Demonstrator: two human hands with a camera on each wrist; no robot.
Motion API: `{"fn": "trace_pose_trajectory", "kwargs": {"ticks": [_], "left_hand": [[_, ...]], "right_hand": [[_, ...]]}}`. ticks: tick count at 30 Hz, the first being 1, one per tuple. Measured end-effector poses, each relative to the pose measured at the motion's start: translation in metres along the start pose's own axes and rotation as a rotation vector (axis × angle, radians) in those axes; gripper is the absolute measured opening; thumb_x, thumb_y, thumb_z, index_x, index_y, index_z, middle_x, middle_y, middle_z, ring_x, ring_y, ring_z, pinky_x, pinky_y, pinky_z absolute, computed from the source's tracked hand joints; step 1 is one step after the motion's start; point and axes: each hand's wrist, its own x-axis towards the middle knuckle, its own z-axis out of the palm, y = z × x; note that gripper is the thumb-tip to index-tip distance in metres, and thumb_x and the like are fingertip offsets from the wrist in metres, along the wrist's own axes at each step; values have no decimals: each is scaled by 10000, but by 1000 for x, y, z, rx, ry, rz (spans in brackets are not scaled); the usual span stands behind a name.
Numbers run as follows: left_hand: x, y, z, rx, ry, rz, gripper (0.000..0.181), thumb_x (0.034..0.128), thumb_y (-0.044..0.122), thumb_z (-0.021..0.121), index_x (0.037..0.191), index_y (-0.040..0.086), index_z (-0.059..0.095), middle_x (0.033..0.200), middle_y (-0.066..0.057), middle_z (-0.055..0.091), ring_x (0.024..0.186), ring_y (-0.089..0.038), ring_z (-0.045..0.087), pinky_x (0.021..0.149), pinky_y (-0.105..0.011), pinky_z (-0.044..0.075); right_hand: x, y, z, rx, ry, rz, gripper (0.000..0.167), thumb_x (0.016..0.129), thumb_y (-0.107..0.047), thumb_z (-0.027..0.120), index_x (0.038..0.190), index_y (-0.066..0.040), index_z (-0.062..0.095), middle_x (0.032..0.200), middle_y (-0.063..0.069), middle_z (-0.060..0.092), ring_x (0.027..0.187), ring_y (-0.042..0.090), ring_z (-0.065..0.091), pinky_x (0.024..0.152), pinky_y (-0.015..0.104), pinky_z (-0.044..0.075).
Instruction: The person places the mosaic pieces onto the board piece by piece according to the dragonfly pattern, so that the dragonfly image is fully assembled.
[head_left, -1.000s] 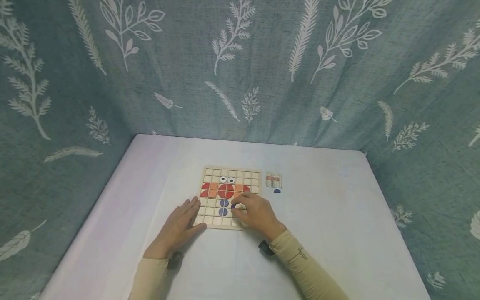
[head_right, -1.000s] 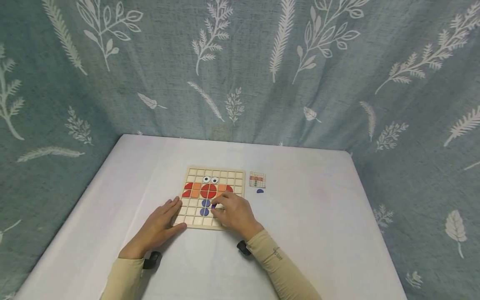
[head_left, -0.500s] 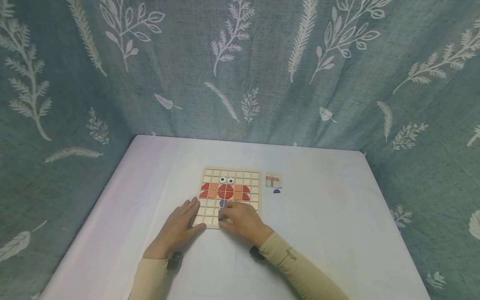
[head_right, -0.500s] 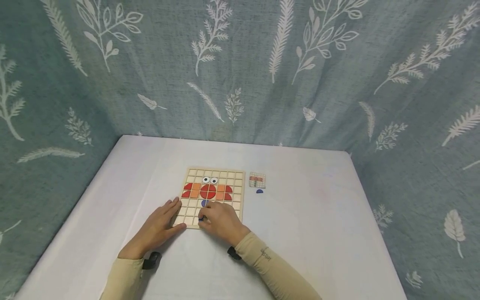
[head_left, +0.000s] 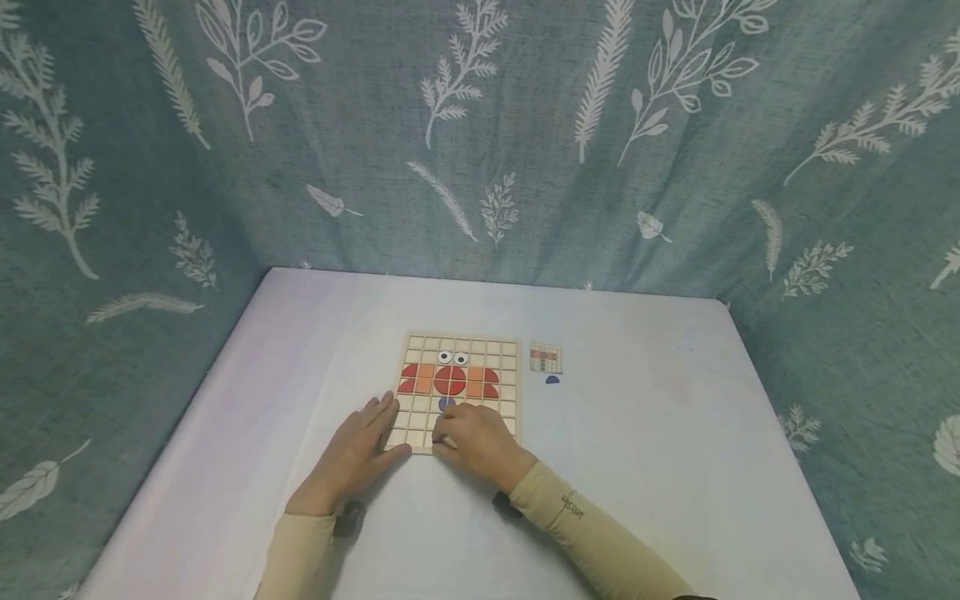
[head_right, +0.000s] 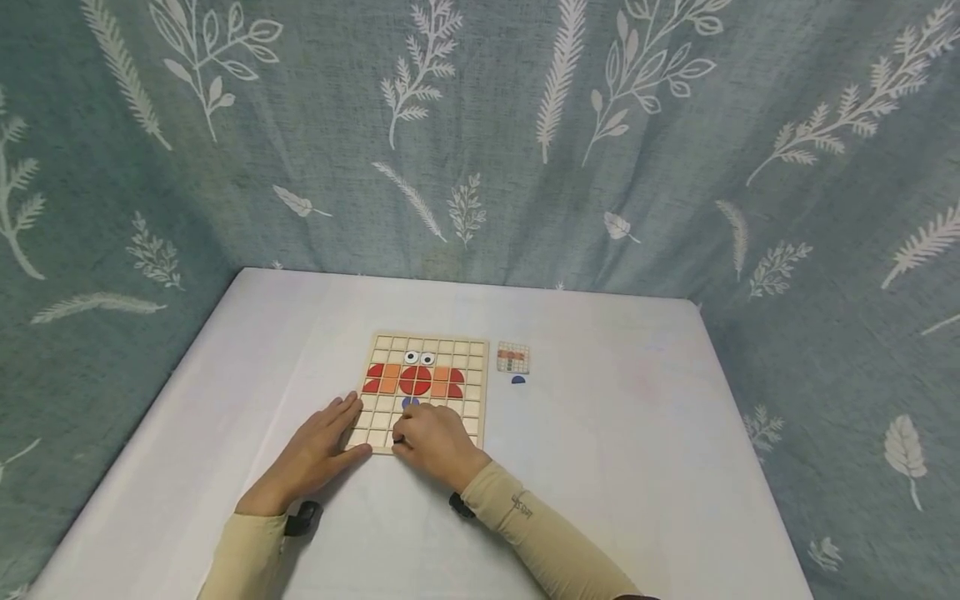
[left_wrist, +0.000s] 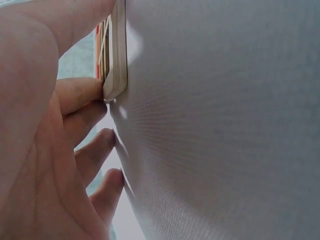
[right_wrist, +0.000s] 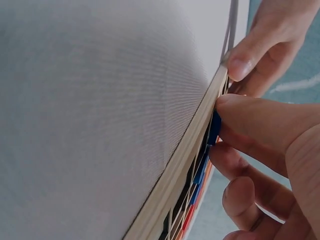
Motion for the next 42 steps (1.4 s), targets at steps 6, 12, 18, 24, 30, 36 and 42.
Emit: {"fn": "trace_pose_trajectory", "kwargs": {"ticks": [6, 12, 18, 24, 30, 36, 42], "left_hand": [[0, -1, 0, -6, -4, -4, 776, 948, 385, 710, 1542, 2, 389, 1613, -169, 336, 1491, -402, 275, 1218, -565, 227], [0, 0, 1, -2, -5, -14, 778, 949, 391, 708, 1545, 8, 387, 1615, -162, 337, 1494, -394, 273, 1220, -562, 227], [-1, 1, 0, -4, -6, -17, 772, 952, 392, 703, 1544, 8, 389, 1615, -163, 335, 1495, -394, 268, 1224, -559, 216], [-1, 0, -1, 0, 14, -6, 766, 951, 390, 704, 1535, 0, 401, 1604, -179, 350, 1483, -410, 287, 1214, -573, 231], [-1, 1, -2, -8, 8, -21, 769, 951, 391, 705, 1544, 15, 393, 1613, -160, 340, 1495, -389, 273, 1224, -555, 220], [-2, 1, -1, -15, 6, -14, 763, 951, 379, 707, 1543, 12, 394, 1614, -161, 337, 1495, -391, 272, 1224, -559, 213], [-2, 2, -2, -20, 12, -5, 765, 947, 368, 715, 1537, 0, 397, 1611, -168, 341, 1492, -396, 277, 1222, -563, 216]], "right_hand": [[1, -2, 0, -30, -3, -5, 60, 885, -303, 794, 908, -249, 806, 941, -103, 712, 811, 60, 671, 685, 199, 561], [0, -3, 2, -46, 30, -27, 56, 882, -258, 798, 936, -245, 799, 951, -96, 718, 802, 66, 677, 668, 206, 566], [-1, -1, 5, -67, 39, -42, 52, 878, -257, 801, 930, -250, 805, 971, -86, 731, 822, 74, 688, 686, 201, 576], [-2, 0, 3, -73, 31, -40, 43, 867, -247, 797, 909, -252, 801, 980, -94, 739, 852, 76, 694, 702, 218, 583], [-2, 0, 2, -58, 13, -30, 46, 882, -261, 790, 925, -252, 806, 993, -89, 734, 870, 79, 696, 735, 231, 588], [-8, 5, -3, -7, 20, 4, 108, 904, -292, 773, 1001, -255, 803, 1032, -76, 704, 857, 70, 683, 699, 225, 580], [-20, 29, -13, 56, 98, 52, 151, 893, -227, 767, 1043, -228, 787, 1025, -55, 701, 812, 94, 676, 641, 260, 568]]}}
